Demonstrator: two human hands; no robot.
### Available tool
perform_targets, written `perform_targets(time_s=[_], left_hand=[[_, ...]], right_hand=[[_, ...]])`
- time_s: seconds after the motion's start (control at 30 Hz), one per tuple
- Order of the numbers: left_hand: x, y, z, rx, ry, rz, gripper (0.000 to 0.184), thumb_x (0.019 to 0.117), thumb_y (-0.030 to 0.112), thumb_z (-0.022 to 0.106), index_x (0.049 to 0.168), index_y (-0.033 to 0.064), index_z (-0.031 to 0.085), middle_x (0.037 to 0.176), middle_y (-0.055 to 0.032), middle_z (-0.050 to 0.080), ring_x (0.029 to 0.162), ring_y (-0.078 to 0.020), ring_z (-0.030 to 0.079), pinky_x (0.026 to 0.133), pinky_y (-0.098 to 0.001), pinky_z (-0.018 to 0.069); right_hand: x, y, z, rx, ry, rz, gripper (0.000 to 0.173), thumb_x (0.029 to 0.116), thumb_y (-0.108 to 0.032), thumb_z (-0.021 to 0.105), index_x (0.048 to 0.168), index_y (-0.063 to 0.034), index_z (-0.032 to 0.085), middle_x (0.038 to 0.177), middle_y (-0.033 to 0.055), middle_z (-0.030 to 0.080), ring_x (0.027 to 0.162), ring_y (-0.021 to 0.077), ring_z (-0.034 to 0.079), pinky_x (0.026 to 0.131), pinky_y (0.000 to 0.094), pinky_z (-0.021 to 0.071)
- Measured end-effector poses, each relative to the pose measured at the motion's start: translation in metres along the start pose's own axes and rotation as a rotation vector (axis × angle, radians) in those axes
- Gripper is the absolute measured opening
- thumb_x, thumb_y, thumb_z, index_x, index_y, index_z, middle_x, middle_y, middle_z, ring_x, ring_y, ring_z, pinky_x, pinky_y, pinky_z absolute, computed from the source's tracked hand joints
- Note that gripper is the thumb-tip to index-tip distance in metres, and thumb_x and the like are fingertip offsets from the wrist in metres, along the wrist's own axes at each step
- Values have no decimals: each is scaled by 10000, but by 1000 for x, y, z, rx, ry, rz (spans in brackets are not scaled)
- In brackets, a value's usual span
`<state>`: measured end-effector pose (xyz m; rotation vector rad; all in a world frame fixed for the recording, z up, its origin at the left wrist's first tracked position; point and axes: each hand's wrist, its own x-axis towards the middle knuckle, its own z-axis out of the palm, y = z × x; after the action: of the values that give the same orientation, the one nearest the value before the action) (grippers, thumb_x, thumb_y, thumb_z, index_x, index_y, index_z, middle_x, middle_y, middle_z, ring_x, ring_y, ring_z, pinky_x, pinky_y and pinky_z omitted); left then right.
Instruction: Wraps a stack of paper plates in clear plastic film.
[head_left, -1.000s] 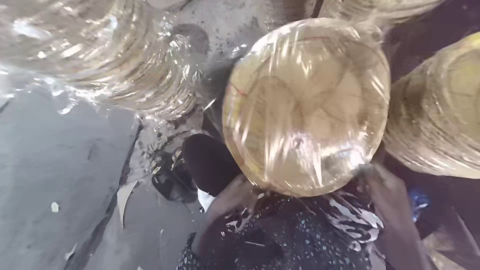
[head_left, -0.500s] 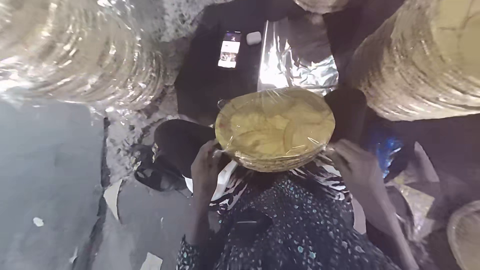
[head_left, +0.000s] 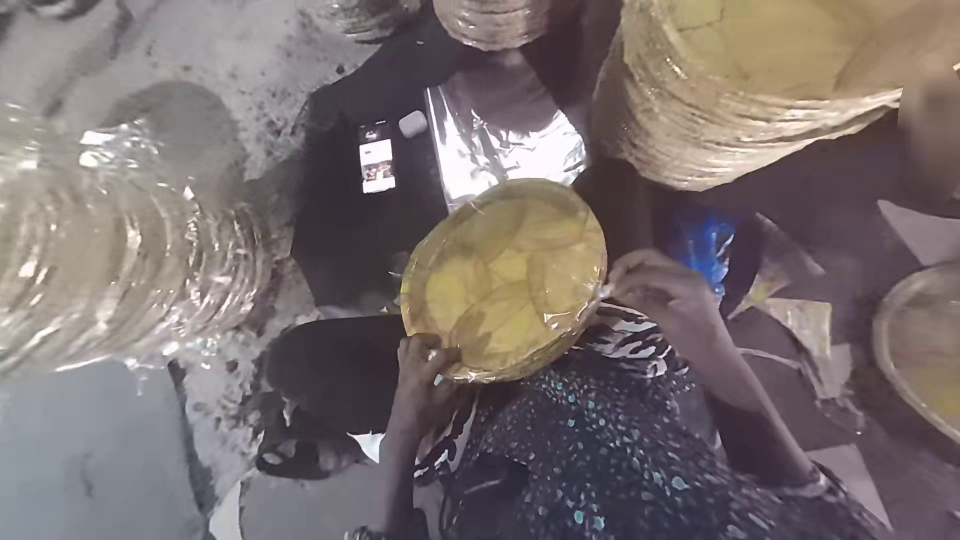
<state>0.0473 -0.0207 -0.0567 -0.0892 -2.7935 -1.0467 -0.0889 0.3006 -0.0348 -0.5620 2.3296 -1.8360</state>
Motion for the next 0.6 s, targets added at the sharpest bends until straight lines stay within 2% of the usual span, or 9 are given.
perform_targets(time_s=[0.07,0.13,0.17,0.23,0.33,0.37,0.4,0.47,0.6], left_hand=[[-1,-7,6,-72,-22,59,114,828,173,700,890,78,686,1156,-225,615,1164,-362,561,1006,-511,412],[3,-11,12,-83,-38,137,164,957,256,613,927,111,684,1134,-134,696,1181,-248,610,1088,-469,362],[4,-12,16,-63,-32,178,196,981,268,576,922,117,685,1091,-107,722,1148,-222,638,1084,-455,366],[5,-11,25,-32,-5,189,194,971,245,566,884,118,683,1015,-80,739,1067,-196,664,1041,-416,393],[4,-6,32,-33,31,138,165,924,218,617,862,99,714,976,-84,752,1015,-187,680,998,-400,417],[4,-6,33,-30,46,138,173,932,227,616,867,99,714,966,-78,750,1007,-171,677,997,-380,413],[5,-5,35,-24,59,143,186,948,234,606,878,100,715,964,-72,749,1007,-155,672,1001,-361,403],[8,-4,37,-14,80,149,203,956,228,595,891,90,728,959,-79,752,991,-157,674,988,-358,401],[5,-7,40,-1,93,144,187,953,204,597,908,80,730,968,-92,755,976,-160,677,987,-364,389]], right_hand=[[-2,15,8,152,104,74,136,920,-85,614,875,-111,740,1091,-94,662,965,-51,618,833,149,543],[-1,24,25,217,292,152,128,900,-61,604,882,-111,721,1161,-57,607,994,-10,611,846,186,556],[1,26,34,197,380,197,100,897,-43,600,903,-82,692,1174,-16,569,1014,12,599,856,195,553],[8,26,50,129,520,298,128,887,-18,613,1009,-6,651,1159,70,556,1001,72,585,837,231,533],[20,29,61,62,639,409,415,865,-43,682,1242,4,515,1139,120,591,915,104,632,765,279,550],[24,30,61,50,639,414,442,862,-45,706,1249,10,500,1202,138,566,964,124,625,795,296,548],[26,32,61,20,627,398,382,867,-40,720,1193,39,537,1271,170,536,1026,155,611,832,307,548],[32,33,60,-53,591,382,166,896,-66,727,1008,33,655,1285,169,534,1033,147,601,826,266,547],[34,29,58,-257,463,313,153,962,-26,649,1053,38,753,1197,215,632,1027,270,632,875,394,535]])
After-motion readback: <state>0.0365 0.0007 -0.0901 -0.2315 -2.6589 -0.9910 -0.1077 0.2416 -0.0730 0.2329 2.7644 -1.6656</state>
